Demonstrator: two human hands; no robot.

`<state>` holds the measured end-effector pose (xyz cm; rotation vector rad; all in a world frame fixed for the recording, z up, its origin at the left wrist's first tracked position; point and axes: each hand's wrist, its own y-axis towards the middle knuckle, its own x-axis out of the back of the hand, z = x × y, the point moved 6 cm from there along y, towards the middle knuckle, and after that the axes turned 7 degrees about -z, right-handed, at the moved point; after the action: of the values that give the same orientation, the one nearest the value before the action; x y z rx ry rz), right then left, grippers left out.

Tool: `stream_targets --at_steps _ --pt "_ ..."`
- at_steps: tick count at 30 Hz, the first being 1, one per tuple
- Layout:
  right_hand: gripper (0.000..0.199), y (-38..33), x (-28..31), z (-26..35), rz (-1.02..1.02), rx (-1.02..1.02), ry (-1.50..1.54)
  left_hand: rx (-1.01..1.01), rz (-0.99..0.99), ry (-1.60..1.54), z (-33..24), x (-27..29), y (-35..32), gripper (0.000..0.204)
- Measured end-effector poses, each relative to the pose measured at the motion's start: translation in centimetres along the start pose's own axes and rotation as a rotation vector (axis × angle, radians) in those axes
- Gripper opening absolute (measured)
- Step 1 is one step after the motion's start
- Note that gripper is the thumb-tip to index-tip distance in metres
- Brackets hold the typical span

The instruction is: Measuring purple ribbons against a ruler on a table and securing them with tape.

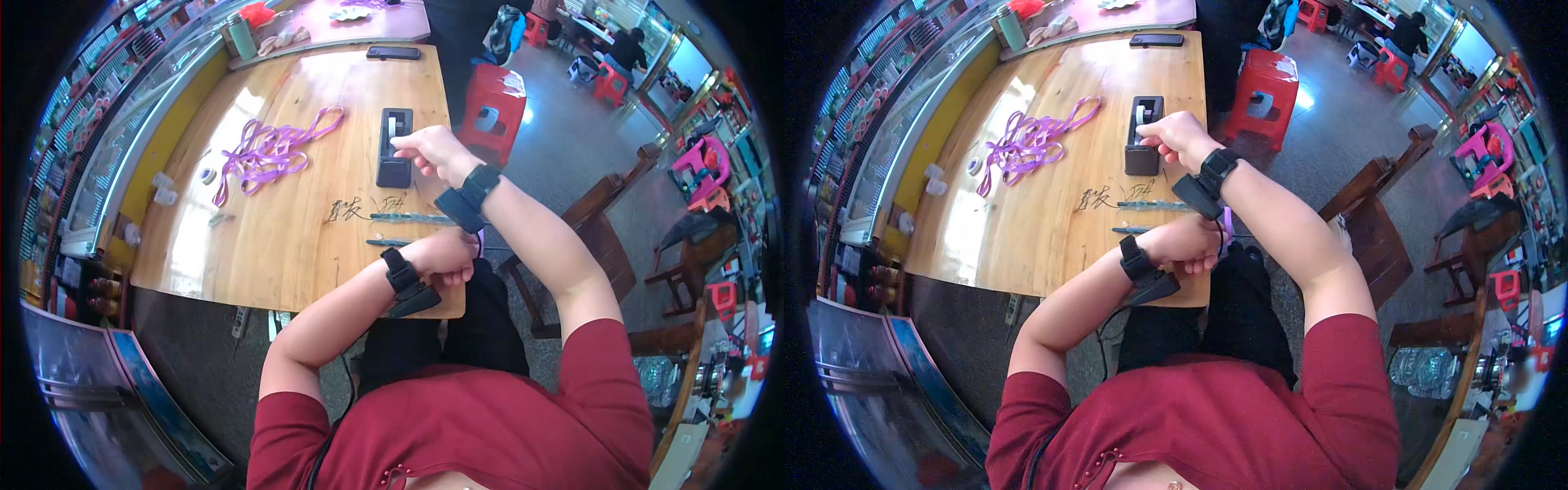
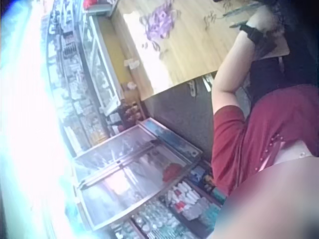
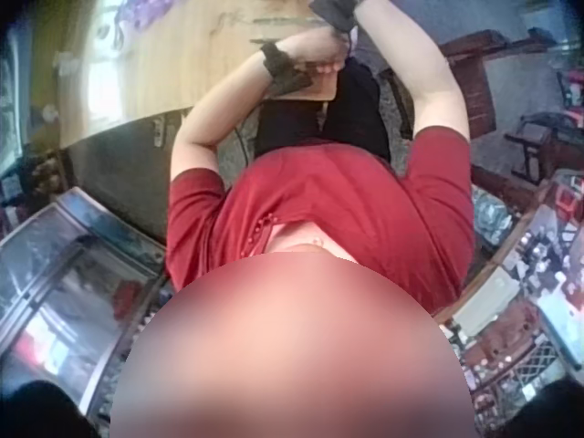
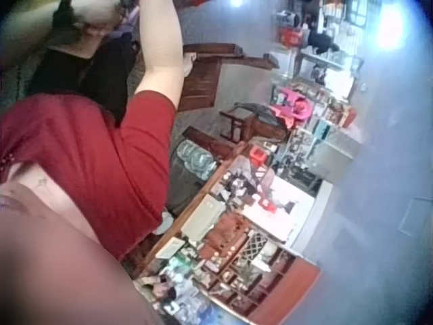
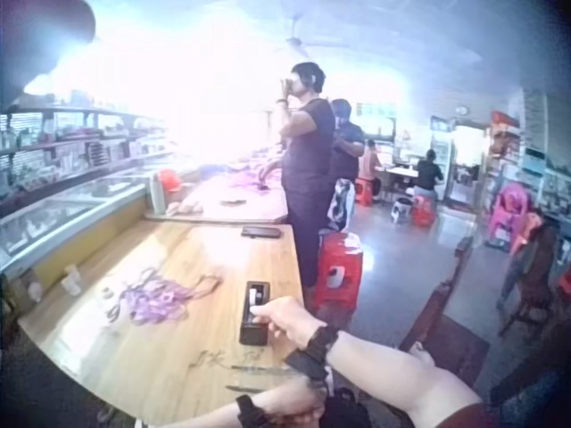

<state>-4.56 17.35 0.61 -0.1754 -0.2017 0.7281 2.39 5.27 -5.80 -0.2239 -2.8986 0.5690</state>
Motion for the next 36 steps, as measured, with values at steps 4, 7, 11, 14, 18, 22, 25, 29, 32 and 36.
stream_targets --at_steps 4,7,11,14,18,22,25,29,32,36 --pt "0.016 0.8 -0.1 -0.5 0.008 -0.095 0.062 0.005 -0.002 0.011 -0.6 0.0 -0.3 0.032" --pt "0.015 1.3 -0.1 -0.7 0.013 -0.127 0.100 -0.005 0.027 0.026 0.0 -0.1 0.5 0.034" --pt "0.014 1.1 -0.4 -0.9 -0.018 -0.143 0.104 -0.010 0.008 0.011 0.0 -0.1 0.4 0.036" --pt "0.015 0.6 -0.6 -0.6 0.008 -0.151 0.106 -0.033 0.033 0.020 0.3 -0.2 0.6 0.038" --pt "0.015 -0.8 -0.9 -0.1 -0.002 -0.114 0.129 -0.010 0.028 0.001 0.6 -0.2 0.6 0.040" --pt "0.016 -2.0 -0.5 0.3 0.047 -0.024 0.240 -0.003 0.055 0.019 0.1 -0.5 0.2 0.044" --pt "0.017 -3.8 -0.8 0.7 0.092 -0.034 0.261 0.020 0.147 0.038 0.7 -0.7 0.3 0.046" --pt "0.018 -5.4 -1.5 -2.5 0.138 -0.152 0.249 0.013 0.108 -0.003 -0.1 -0.4 -0.9 0.027" --pt "0.016 -5.2 -1.8 -3.8 0.111 -0.195 0.201 -0.060 0.090 -0.017 -0.1 -0.3 -0.9 0.026" --pt "0.013 -4.7 -1.3 -4.1 0.042 -0.178 0.114 -0.095 0.106 -0.034 -0.6 -0.4 -0.9 0.027"
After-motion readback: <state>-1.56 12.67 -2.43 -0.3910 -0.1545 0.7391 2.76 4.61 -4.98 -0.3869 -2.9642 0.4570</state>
